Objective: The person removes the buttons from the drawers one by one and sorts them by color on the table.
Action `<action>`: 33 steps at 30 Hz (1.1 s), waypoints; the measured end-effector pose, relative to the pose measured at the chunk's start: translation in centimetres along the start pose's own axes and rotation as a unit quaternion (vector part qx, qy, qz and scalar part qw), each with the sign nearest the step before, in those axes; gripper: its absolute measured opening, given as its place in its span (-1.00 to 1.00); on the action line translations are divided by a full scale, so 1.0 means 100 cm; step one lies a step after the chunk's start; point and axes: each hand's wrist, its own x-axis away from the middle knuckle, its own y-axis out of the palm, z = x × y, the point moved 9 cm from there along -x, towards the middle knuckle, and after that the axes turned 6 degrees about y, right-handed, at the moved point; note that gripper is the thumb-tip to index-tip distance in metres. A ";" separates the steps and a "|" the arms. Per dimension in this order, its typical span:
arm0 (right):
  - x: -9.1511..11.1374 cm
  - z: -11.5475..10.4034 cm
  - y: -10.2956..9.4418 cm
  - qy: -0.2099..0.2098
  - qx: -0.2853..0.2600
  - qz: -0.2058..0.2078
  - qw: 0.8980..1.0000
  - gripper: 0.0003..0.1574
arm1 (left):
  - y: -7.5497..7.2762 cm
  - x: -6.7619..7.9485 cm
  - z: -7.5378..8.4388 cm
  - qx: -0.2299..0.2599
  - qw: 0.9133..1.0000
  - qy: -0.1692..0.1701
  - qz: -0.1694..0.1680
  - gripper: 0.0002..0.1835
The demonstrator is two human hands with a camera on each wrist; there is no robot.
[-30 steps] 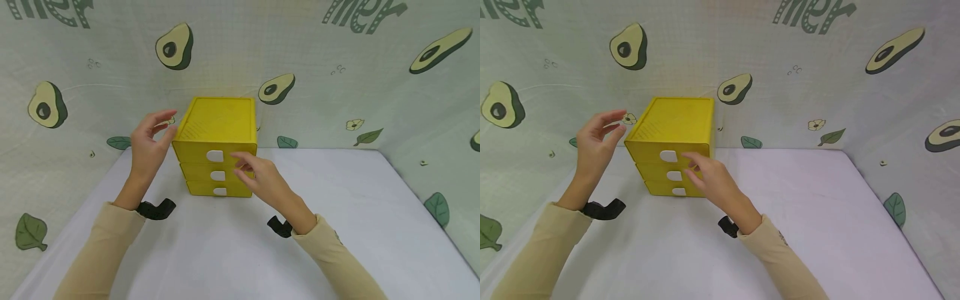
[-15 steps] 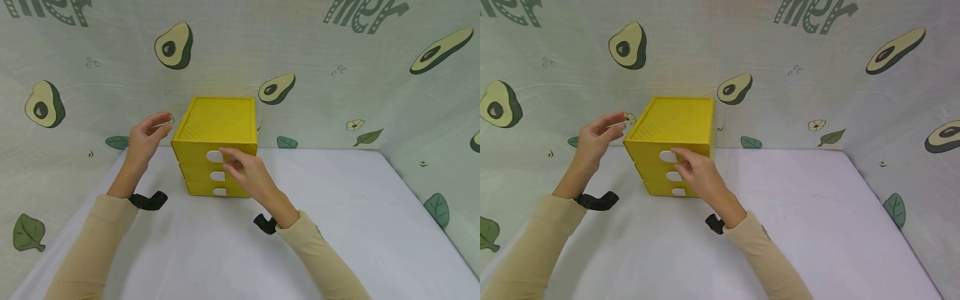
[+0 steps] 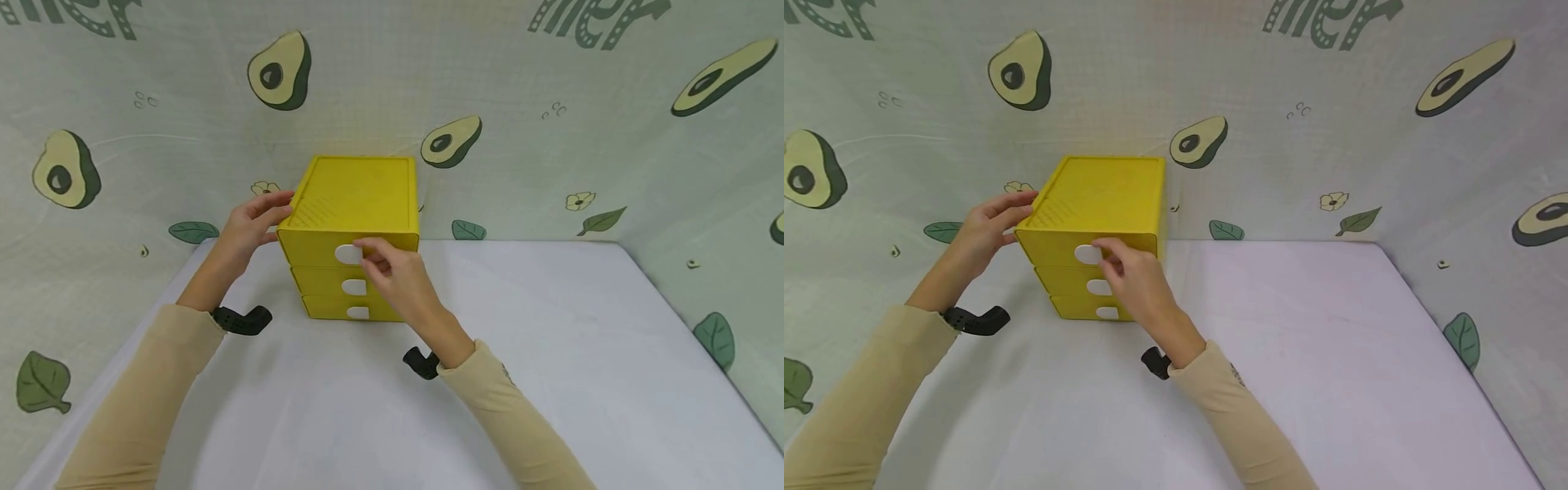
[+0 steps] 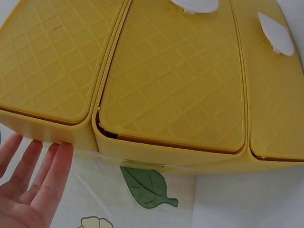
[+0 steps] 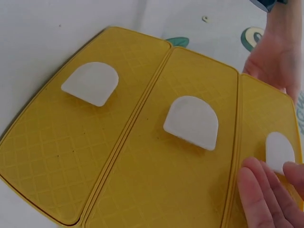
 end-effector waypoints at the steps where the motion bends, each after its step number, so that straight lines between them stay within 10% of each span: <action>1: -0.001 0.000 0.001 0.001 0.000 0.003 1.000 -0.71 | 0.000 0.000 0.000 -0.001 1.000 -0.001 0.002 -0.38; 33: 0.009 -0.008 0.002 -0.007 -0.017 0.013 1.000 -0.82 | 0.001 0.000 0.003 0.038 0.999 -0.006 -0.018 -0.41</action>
